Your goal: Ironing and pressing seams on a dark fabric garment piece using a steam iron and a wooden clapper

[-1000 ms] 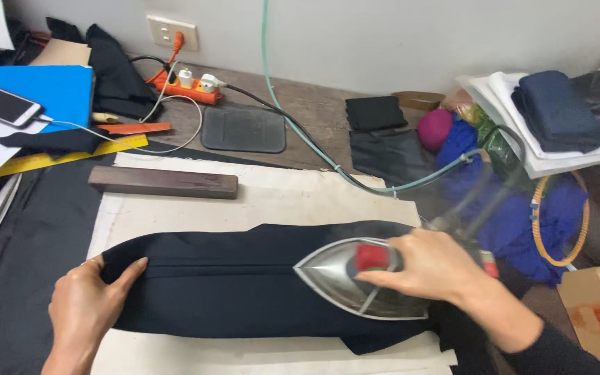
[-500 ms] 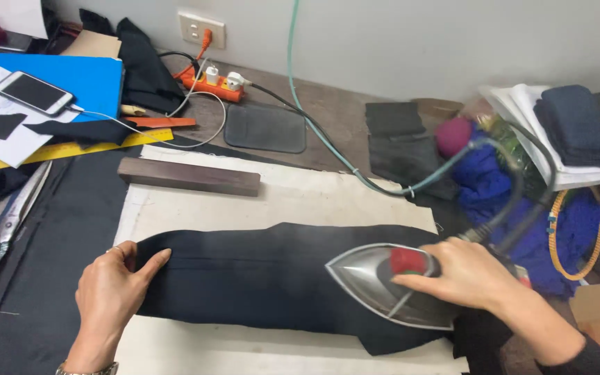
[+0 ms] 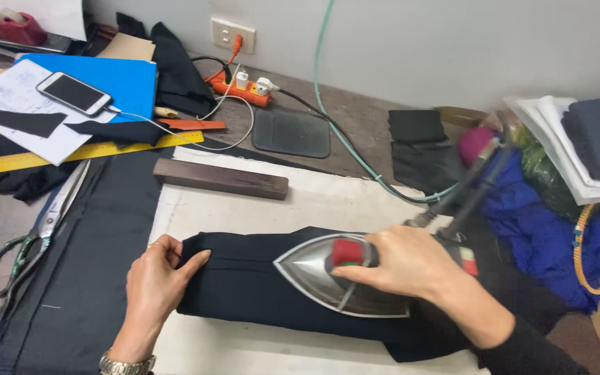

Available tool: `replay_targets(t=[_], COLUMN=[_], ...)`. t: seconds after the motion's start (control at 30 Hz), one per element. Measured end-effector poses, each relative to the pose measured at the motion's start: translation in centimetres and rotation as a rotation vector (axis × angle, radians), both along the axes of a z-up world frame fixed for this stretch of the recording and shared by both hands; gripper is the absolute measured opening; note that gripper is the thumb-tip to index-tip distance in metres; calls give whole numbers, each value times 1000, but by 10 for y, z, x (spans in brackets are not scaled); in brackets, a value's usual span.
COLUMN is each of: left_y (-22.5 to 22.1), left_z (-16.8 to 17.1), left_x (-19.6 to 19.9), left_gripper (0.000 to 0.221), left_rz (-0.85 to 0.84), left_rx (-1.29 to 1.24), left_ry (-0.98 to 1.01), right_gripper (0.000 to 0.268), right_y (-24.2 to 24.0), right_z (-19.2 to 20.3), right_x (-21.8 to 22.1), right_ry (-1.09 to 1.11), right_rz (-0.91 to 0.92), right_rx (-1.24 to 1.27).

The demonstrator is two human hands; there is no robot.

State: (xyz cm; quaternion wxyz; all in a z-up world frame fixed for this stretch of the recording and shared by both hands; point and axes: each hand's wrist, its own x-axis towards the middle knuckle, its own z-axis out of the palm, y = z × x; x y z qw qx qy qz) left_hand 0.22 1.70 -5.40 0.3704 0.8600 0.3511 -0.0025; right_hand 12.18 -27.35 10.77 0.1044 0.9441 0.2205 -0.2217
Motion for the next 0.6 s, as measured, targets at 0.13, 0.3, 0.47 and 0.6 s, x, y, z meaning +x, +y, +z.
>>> replay_targets(t=[0.13, 0.3, 0.47, 0.6], left_y=[2, 4, 4, 4], left_z=[-2, -2, -1, -9], left_x=[0, -2, -2, -1], left_gripper=[42, 39, 36, 39], left_rz=[3, 20, 9, -1], left_rx=[-71, -137, -172, -159], left_ry=[-21, -66, -121, -143], right_gripper=[70, 75, 63, 50], right_y=[50, 50, -18, -66], right_z=[3, 0, -11, -7], right_x=[-6, -5, 7, 17], right_ry=[45, 49, -24, 1], right_rz=[74, 122, 31, -105], right_rx=[44, 29, -58, -136])
